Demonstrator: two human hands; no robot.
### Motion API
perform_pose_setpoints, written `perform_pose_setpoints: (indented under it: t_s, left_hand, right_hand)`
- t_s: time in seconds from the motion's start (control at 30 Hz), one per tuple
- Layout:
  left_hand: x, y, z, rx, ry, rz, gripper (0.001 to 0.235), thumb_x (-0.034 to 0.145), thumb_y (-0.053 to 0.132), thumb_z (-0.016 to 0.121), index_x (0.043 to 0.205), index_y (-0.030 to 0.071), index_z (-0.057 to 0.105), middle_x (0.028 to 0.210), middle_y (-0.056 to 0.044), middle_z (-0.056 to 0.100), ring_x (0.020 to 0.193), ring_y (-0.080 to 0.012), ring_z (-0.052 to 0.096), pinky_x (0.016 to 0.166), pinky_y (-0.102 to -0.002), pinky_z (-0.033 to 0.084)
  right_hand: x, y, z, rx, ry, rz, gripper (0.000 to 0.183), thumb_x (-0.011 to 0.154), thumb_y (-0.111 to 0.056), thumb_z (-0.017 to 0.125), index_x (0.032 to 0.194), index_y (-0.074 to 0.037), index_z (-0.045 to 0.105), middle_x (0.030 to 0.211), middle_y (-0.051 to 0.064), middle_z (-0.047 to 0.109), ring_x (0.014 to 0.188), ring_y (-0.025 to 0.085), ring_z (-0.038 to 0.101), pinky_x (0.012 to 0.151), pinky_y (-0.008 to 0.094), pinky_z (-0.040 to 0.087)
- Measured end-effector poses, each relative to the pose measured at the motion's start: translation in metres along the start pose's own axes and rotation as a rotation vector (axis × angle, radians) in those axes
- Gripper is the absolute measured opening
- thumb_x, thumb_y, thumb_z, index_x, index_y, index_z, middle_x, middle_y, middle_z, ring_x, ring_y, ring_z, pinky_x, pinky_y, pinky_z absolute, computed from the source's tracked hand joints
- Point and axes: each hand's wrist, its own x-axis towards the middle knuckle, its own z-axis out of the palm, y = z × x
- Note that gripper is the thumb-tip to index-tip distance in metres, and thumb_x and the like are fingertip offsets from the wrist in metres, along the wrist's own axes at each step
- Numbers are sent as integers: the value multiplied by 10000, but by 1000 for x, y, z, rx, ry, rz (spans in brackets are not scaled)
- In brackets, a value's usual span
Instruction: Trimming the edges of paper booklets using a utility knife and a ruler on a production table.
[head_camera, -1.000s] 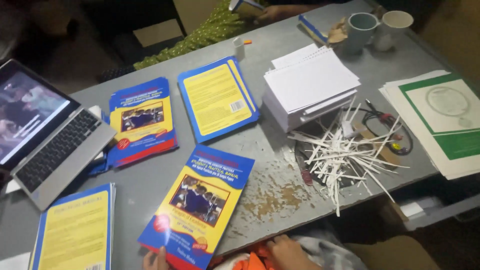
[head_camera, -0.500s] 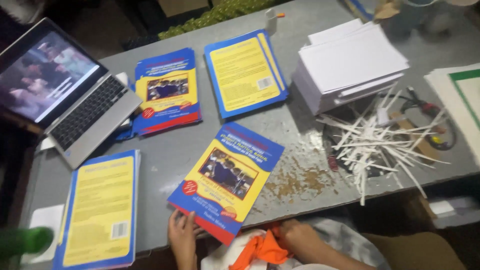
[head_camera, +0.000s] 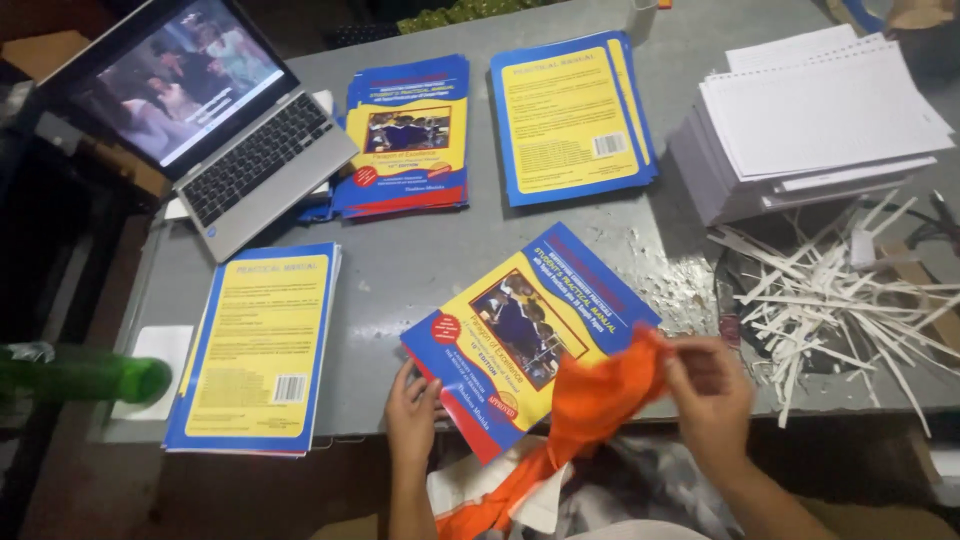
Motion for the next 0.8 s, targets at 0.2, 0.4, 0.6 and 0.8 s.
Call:
perform_pose_setpoints:
  t_s: [0.2,0.4,0.6,0.8]
  left_hand:
    - [14,-26,-4,-20,-3,88,765,858,224,734,1557,121,444,1150,-177,753,833,-228,760,594,-325,632]
    - [3,-15,-1,-29,5,111,710,896,158,711,1559,146,458,1029,-139,764,785,-190,749,580,-317,629]
    - [-14,14,6,54,54,39,768,870,137,750,1570,237,452,1114,-141,780,852,-238,797,620,-329,653]
    - [-4,-10,-17,297,113,415,883,796,123,805,1570,184,385,1532,-63,533,1252,-258,589,1022,-453,536]
  right_hand:
    - [36,-51,42,-66,159,-636,100,1016,54,658,1115,51,676,1149,222,706,1083,312,718,966,348,638]
    - [63,51,96,-439,-302,-602,356,916,62,648,1246,-58,710,1312,180,687,1207,333,671,1064,420,539]
    - [47,53,97,-480,-465,-367,335,934,-204,674,1260,-136,706,1281,98,709,1175,275,660,1033,409,492]
    - [91,23,106,-790,-559,-208,979,937,-633,539,1615,-43,151,1724,150,40,1588,321,16,1252,491,100]
